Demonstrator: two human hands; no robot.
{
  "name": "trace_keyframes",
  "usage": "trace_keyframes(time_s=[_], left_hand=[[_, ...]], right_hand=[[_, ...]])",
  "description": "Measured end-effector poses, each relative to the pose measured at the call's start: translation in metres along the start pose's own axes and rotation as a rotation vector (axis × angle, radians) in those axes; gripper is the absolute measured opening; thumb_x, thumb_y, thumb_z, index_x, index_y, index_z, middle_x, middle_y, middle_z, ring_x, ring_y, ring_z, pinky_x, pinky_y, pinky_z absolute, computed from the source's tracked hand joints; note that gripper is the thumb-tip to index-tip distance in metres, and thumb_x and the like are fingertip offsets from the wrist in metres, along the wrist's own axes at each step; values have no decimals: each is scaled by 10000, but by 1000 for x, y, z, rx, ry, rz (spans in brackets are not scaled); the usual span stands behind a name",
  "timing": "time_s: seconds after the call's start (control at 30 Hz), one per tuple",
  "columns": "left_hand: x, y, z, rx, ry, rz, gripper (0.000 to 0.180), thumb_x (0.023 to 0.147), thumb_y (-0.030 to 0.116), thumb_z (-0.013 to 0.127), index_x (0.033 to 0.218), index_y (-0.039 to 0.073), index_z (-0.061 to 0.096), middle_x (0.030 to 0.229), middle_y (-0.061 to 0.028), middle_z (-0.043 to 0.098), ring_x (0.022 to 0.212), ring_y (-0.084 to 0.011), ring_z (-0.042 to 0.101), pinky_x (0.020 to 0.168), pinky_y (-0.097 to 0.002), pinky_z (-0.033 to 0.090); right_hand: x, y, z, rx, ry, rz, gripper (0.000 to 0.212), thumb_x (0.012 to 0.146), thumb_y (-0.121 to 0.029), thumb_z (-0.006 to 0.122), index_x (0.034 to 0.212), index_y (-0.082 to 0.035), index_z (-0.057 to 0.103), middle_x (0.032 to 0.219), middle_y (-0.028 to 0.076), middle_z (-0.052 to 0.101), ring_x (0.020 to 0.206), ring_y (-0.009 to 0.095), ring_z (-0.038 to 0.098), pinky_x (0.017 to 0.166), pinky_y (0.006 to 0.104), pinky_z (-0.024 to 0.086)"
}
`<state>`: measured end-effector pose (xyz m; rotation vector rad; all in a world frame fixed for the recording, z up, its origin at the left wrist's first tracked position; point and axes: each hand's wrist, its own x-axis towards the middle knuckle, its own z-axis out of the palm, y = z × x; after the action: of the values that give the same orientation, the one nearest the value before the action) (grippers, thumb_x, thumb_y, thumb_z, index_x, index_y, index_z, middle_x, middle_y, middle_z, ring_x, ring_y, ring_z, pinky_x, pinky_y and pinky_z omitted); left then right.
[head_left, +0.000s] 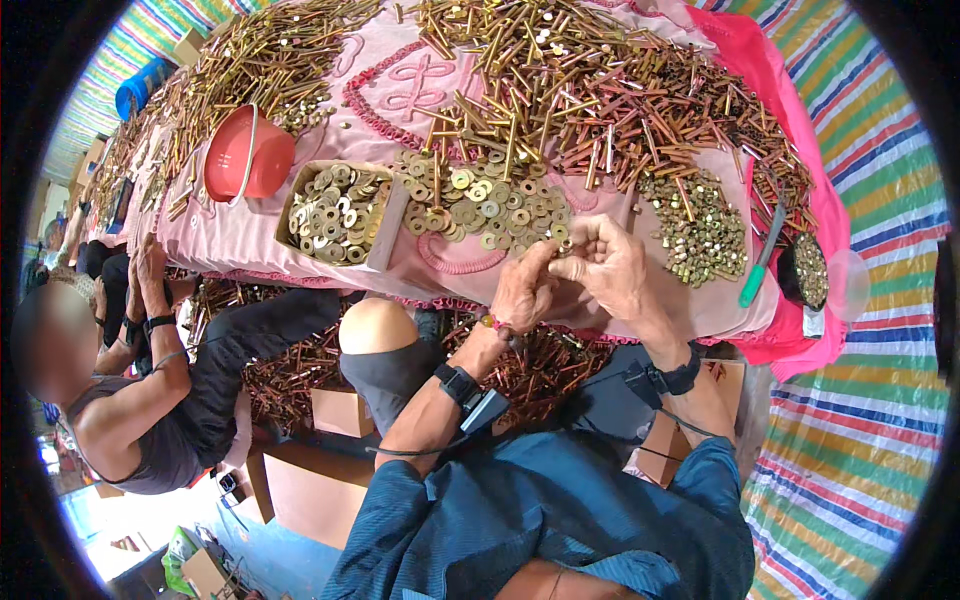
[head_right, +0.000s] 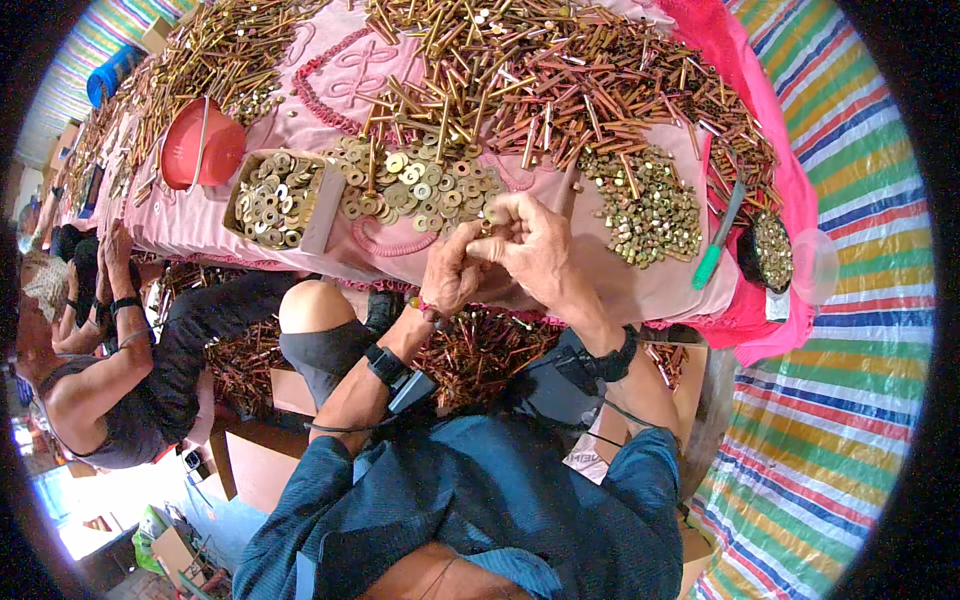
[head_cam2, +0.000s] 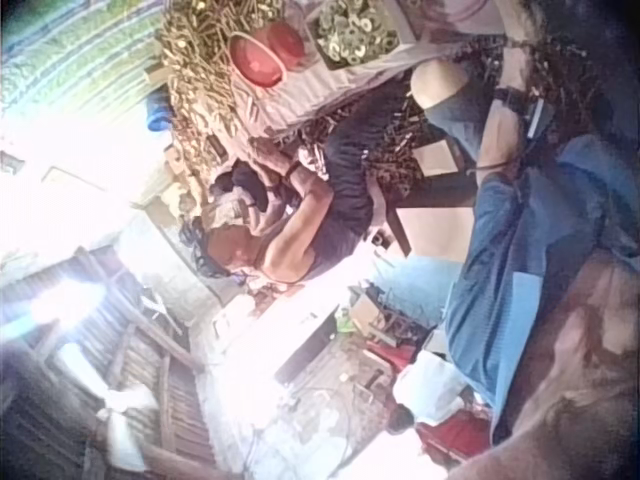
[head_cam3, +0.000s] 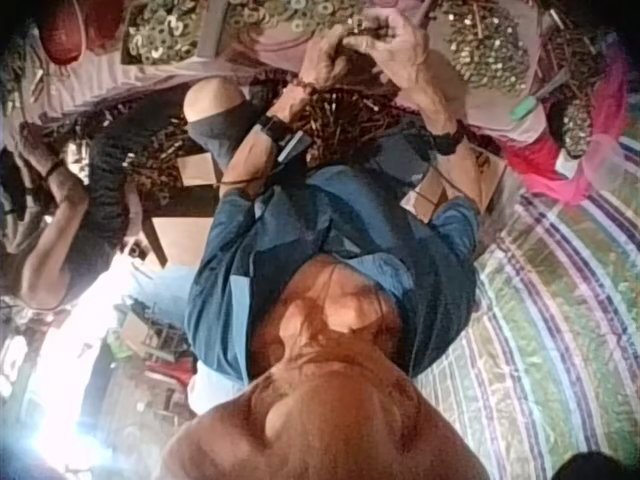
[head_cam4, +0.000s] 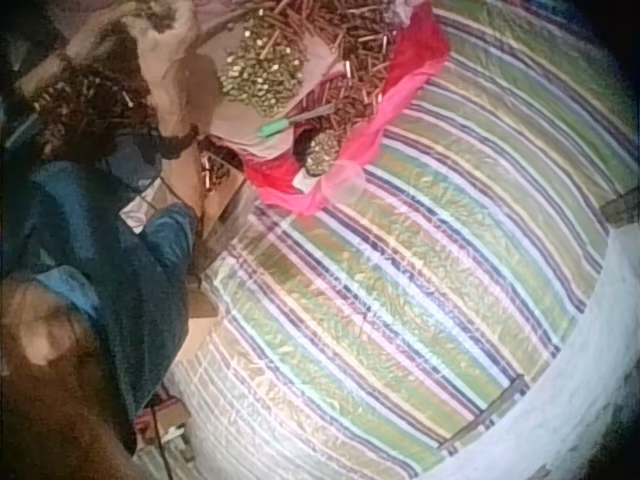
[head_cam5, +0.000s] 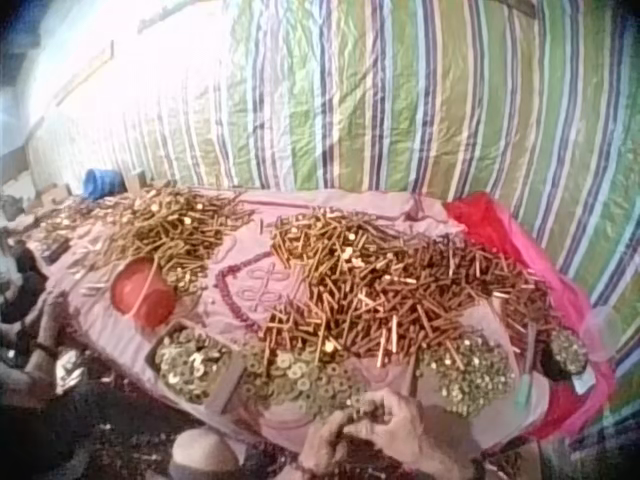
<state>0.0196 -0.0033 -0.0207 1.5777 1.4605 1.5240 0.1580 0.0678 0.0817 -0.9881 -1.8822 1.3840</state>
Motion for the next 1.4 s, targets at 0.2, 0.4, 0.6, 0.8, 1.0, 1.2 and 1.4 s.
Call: trace_keyframes(time_s=[0.2, 0.4, 0.6, 0.8, 1.0, 1.2, 1.4], left_hand=[[3, 3, 2, -6, 23, 22, 396, 864, -55, 522, 1243, 39, 585, 740, -107, 603, 626, -228, 624, 588, -338, 504], [-2, -3, 3, -32, 21, -23, 458, 794, -80, 549, 1236, 38, 572, 801, -167, 615, 650, -320, 630, 590, -379, 488], [-3, -1, 2, -42, 13, -57, 427, 813, -61, 573, 1226, 49, 584, 821, -163, 618, 647, -314, 598, 590, -376, 475], [2, 7, -3, 76, 36, 40, 294, 887, 22, 623, 1181, 37, 605, 841, -165, 635, 695, -343, 628, 620, -408, 492], [1, 16, -14, 27, -22, -3, 188, 1000, 192, 582, 977, 23, 660, 737, -129, 610, 678, -288, 627, 638, -366, 503], [-10, 2, -18, 76, -334, -9, 486, 1073, 381, 363, 1027, 58, 723, 740, -143, 677, 670, -329, 669, 640, -413, 530], [-2, 10, -19, 43, -292, -169, 426, 1052, 366, 438, 1031, 45, 717, 724, -162, 658, 661, -319, 668, 621, -408, 517]], right_hand=[[11, 11, -4, -183, 10, -389, 224, 796, -113, 833, 936, -6, 695, 846, 70, 672, 781, 131, 634, 672, 288, 519], [5, -5, -2, -151, 51, -79, 249, 793, -132, 835, 931, 6, 680, 848, 89, 668, 796, 160, 661, 672, 343, 530], [8, 2, -14, -362, -77, -196, 220, 792, -81, 804, 960, -3, 686, 873, 108, 655, 778, 218, 650, 677, 345, 527], [13, -8, -9, -363, -84, -440, 238, 789, -156, 840, 892, -6, 687, 772, 88, 639, 684, 176, 604, 625, 331, 491], [52, 4, -20, -542, -27, -210, 293, 893, -288, 731, 879, 3, 696, 683, 144, 662, 673, 283, 661, 646, 382, 513], [113, 25, 9, -673, 74, -303, 278, 918, -253, 683, 1016, 5, 723, 831, 179, 729, 701, 301, 703, 638, 376, 532], [141, 46, 18, -617, 77, -245, 318, 912, -259, 645, 733, 3, 620, 670, 253, 611, 654, 433, 637, 595, 489, 486]])
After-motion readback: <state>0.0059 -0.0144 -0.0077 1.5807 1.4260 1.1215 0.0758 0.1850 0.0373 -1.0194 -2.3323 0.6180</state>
